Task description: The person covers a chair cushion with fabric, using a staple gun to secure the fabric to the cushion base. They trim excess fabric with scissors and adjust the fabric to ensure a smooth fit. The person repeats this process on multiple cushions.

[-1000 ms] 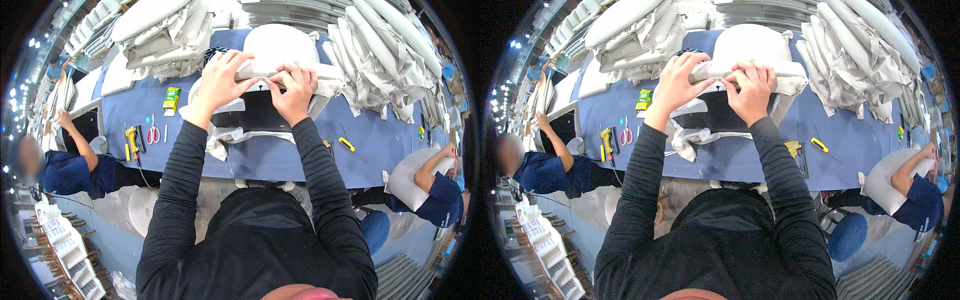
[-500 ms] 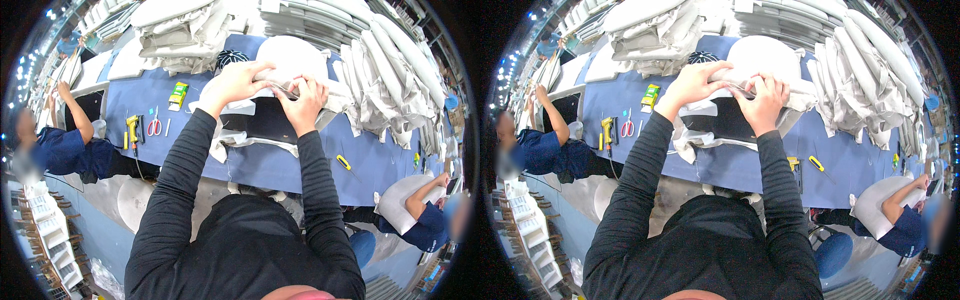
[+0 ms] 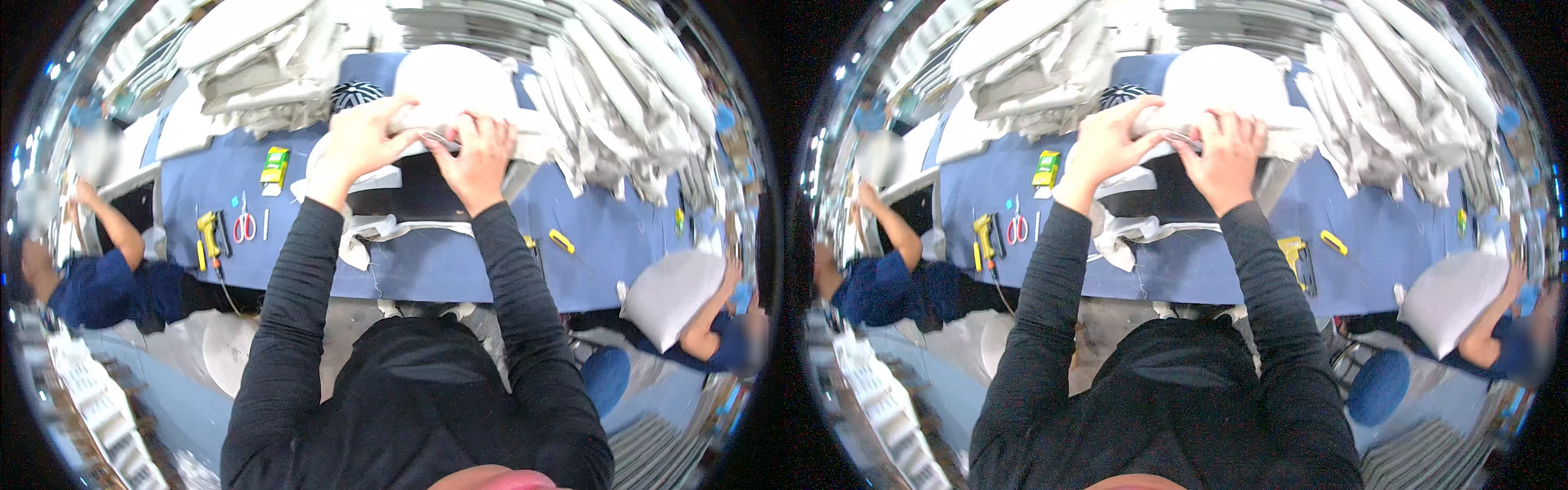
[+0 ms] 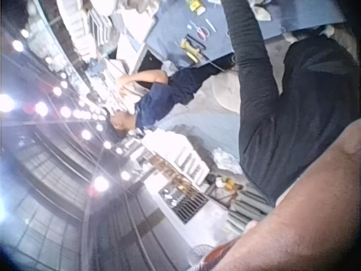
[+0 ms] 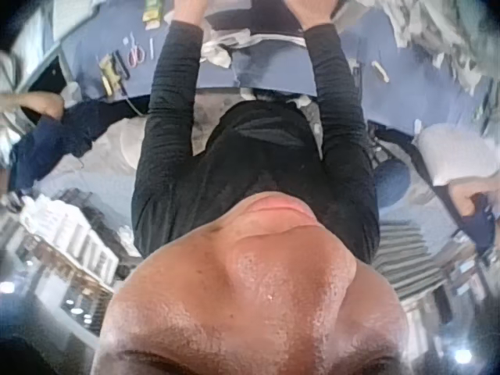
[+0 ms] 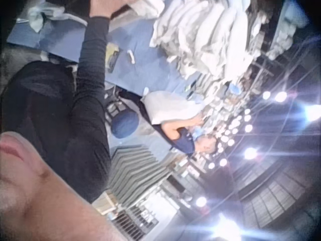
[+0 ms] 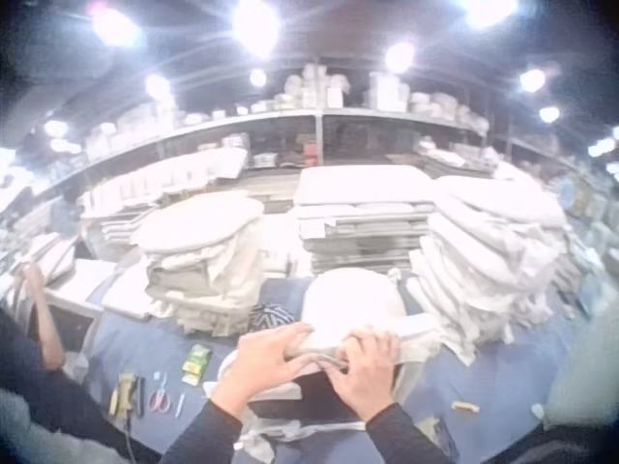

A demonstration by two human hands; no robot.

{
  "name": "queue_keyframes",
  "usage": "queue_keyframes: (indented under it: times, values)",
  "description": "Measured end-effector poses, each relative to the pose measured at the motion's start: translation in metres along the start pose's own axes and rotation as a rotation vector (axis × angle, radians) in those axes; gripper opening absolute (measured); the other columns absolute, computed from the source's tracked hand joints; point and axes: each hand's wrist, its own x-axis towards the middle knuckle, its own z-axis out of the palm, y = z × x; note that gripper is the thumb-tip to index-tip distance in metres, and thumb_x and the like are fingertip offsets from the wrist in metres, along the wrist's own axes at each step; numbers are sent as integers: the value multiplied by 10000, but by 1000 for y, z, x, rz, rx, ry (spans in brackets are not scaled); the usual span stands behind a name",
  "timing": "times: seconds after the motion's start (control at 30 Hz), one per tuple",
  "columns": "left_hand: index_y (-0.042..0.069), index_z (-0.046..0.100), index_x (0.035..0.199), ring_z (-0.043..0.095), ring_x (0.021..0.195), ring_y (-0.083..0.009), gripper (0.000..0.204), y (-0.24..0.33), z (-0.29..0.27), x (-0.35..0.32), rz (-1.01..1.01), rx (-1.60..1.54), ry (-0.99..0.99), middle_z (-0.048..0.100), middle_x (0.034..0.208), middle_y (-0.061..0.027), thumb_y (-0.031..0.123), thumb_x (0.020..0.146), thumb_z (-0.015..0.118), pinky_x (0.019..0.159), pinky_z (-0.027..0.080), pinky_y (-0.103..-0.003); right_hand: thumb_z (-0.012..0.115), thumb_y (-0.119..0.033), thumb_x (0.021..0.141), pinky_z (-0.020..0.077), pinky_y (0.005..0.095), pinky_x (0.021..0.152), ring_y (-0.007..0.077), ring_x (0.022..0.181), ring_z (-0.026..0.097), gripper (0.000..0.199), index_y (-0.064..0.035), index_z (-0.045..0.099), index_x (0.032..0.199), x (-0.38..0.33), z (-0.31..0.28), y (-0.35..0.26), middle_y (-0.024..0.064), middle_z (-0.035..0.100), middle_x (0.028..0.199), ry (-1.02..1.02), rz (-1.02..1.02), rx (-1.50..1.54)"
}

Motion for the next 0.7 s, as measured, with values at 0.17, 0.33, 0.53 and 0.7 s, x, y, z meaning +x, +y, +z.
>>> queue_keyframes:
  times: [0.17, 0.33, 0.53, 0.7]
  values:
    - [176, 734, 1379, 777, 1172, -299, 497, -7, 10, 1, -7, 9, -60, 803, 1268, -99, 404, 945, 820, 973, 597, -422, 809, -523, 895, 311, 596, 1209, 292, 1308, 588, 374, -186, 749, 1045, -12, 3, 6, 52, 674, 1273, -1, -4, 26]
    - [110, 736, 1401, 754, 1245, -275, 499, 25, 0, -9, -14, -22, -79, 791, 1318, -132, 221, 930, 860, 1057, 556, -394, 836, -338, 931, 429, 531, 1213, 298, 1320, 646, 213, -188, 732, 1041, -47, -38, 36, 61, 718, 1282, 99, -156, 319]
    - [20, 737, 1388, 737, 1218, -202, 543, 39, -19, -46, -245, -207, -78, 796, 1294, -141, 33, 862, 871, 1060, 562, -377, 746, -185, 982, 560, 460, 942, 363, 1042, 719, 173, -83, 728, 1120, -210, -61, 170, 141, 757, 1119, -68, 572, 195]
    - [15, 778, 1338, 730, 1241, -197, 568, 42, -24, -36, -341, -264, -173, 794, 1329, -125, 109, 794, 912, 1088, 544, -349, 615, -434, 1120, 615, 379, 733, 219, 843, 733, 502, -231, 542, 1573, -340, -59, 326, 99, 749, 1065, -333, 1339, 257]
